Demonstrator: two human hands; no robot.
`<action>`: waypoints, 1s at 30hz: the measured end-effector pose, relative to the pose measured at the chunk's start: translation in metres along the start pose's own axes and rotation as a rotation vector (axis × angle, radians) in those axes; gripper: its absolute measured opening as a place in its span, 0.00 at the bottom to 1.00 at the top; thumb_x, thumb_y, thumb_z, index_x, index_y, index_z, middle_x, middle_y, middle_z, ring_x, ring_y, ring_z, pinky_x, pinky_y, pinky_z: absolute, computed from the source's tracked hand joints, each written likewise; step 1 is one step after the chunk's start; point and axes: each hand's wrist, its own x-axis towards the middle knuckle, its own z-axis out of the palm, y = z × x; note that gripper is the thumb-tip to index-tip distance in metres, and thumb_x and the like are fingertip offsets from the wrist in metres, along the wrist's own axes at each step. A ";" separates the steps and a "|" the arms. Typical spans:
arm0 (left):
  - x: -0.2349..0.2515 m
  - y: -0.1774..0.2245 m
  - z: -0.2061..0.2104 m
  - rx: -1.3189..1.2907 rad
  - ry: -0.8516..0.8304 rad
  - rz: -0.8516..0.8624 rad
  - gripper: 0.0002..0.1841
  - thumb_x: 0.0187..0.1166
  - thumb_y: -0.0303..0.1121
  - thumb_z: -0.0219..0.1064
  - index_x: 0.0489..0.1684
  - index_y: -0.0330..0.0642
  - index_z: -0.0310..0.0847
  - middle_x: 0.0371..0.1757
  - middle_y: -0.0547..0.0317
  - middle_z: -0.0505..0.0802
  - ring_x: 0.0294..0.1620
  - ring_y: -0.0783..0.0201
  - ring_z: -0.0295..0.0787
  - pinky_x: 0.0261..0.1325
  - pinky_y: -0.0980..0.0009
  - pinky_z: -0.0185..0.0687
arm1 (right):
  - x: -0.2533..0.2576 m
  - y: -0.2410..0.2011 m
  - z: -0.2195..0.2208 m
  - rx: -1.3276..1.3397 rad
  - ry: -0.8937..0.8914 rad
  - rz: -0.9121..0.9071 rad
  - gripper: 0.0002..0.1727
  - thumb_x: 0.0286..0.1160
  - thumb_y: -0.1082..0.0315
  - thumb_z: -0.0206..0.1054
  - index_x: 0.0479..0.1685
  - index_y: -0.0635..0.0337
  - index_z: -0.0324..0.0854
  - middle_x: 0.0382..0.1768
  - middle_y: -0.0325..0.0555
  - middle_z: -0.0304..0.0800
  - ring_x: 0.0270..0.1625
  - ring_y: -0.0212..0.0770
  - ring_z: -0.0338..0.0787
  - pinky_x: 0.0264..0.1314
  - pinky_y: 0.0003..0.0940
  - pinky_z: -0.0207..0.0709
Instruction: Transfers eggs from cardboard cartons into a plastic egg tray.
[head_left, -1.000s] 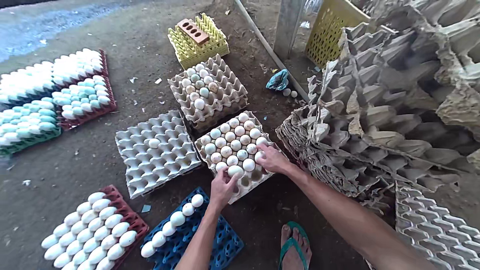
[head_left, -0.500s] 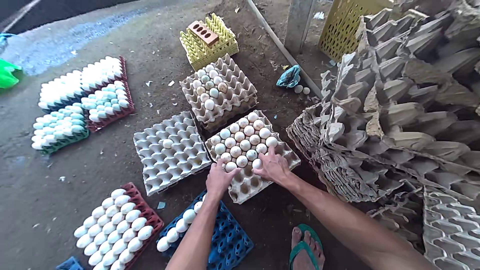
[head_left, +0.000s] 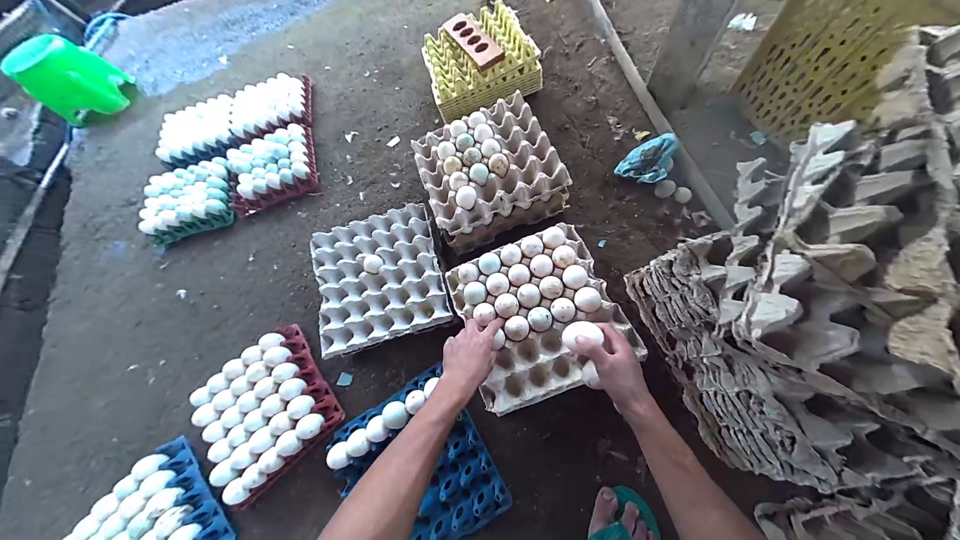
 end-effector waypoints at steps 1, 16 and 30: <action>0.001 -0.003 0.000 0.010 0.001 0.028 0.31 0.81 0.39 0.66 0.87 0.64 0.67 0.76 0.34 0.78 0.67 0.35 0.83 0.61 0.37 0.79 | -0.003 0.003 0.001 0.068 0.033 -0.003 0.35 0.64 0.43 0.69 0.63 0.63 0.83 0.61 0.59 0.81 0.62 0.51 0.84 0.64 0.52 0.79; 0.005 0.042 -0.034 0.288 0.081 0.292 0.18 0.81 0.20 0.59 0.66 0.43 0.83 0.77 0.30 0.71 0.56 0.35 0.84 0.50 0.43 0.82 | -0.010 -0.006 -0.008 0.359 0.099 -0.229 0.48 0.58 0.28 0.72 0.63 0.63 0.75 0.51 0.38 0.86 0.48 0.30 0.89 0.49 0.30 0.88; 0.009 0.083 -0.026 0.446 0.087 0.140 0.30 0.85 0.21 0.55 0.82 0.19 0.45 0.56 0.25 0.77 0.50 0.37 0.83 0.49 0.54 0.80 | -0.064 -0.025 0.024 -0.066 -0.304 -0.531 0.31 0.56 0.35 0.76 0.49 0.50 0.88 0.59 0.47 0.81 0.62 0.28 0.83 0.59 0.22 0.81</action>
